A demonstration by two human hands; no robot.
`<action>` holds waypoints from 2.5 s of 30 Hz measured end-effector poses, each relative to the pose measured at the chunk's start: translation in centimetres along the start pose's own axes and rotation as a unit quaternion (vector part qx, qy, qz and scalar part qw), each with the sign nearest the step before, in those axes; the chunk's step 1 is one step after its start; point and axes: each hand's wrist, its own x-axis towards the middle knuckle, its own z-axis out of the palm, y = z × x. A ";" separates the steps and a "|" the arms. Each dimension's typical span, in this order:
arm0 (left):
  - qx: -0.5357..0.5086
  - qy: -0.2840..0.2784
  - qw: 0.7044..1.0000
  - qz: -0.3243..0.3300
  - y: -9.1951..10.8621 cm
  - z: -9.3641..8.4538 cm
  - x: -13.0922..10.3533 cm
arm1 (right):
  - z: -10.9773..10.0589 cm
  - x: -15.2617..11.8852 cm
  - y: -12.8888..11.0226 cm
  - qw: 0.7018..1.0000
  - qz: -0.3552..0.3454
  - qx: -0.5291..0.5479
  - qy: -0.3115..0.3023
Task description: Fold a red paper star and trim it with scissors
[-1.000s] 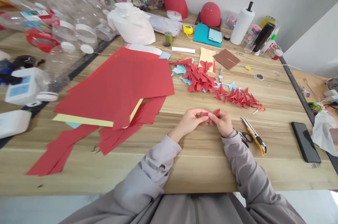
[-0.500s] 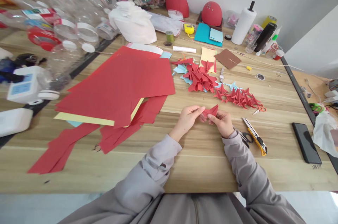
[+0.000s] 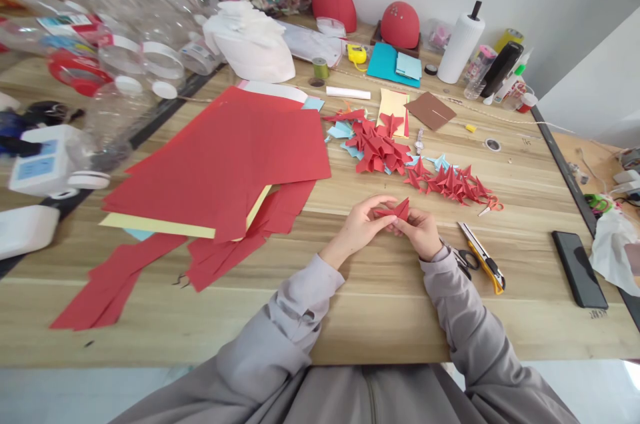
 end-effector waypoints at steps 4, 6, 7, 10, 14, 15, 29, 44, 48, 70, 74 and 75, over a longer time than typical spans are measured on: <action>0.003 -0.017 1.000 0.024 0.0 -0.1 0.1 | 0.0 0.1 -0.1 0.999 -0.020 0.023 0.016; -0.010 -0.012 1.000 0.009 -0.1 -0.1 0.1 | -0.1 0.2 0.0 0.999 -0.023 0.036 0.033; -0.015 -0.007 1.000 0.000 -0.1 -0.1 0.1 | -0.1 0.2 0.0 0.998 -0.021 0.041 0.041; -0.018 0.002 1.000 -0.016 0.0 -0.1 0.0 | -0.1 0.3 0.2 0.997 -0.019 0.047 0.054; -0.016 0.007 1.000 -0.019 0.1 -0.1 0.0 | -0.2 0.3 0.5 0.997 -0.023 0.048 0.057; -0.018 0.007 1.000 -0.019 0.1 -0.1 0.0 | -0.2 0.3 0.6 0.997 -0.023 0.049 0.059; -0.063 0.008 0.998 -0.013 -0.1 -0.1 0.2 | -0.2 0.4 0.6 0.999 -0.022 0.014 0.037; -0.050 0.053 0.997 -0.026 -1.0 -0.2 0.4 | -0.1 0.2 0.1 0.999 -0.023 -0.008 0.043; -0.067 0.051 0.995 -0.044 -0.3 0.0 0.2 | -0.2 0.2 0.1 0.999 -0.025 -0.016 0.046; -0.088 0.067 0.993 -0.033 -0.4 0.0 0.4 | -0.5 0.4 0.4 0.999 0.002 0.033 0.034; -0.091 0.086 0.991 -0.040 -0.6 0.0 0.4 | -0.6 0.4 0.5 0.997 0.015 0.069 0.040; -0.096 0.090 0.990 -0.043 -0.6 0.0 0.4 | -0.5 0.5 0.5 0.996 0.015 0.069 0.046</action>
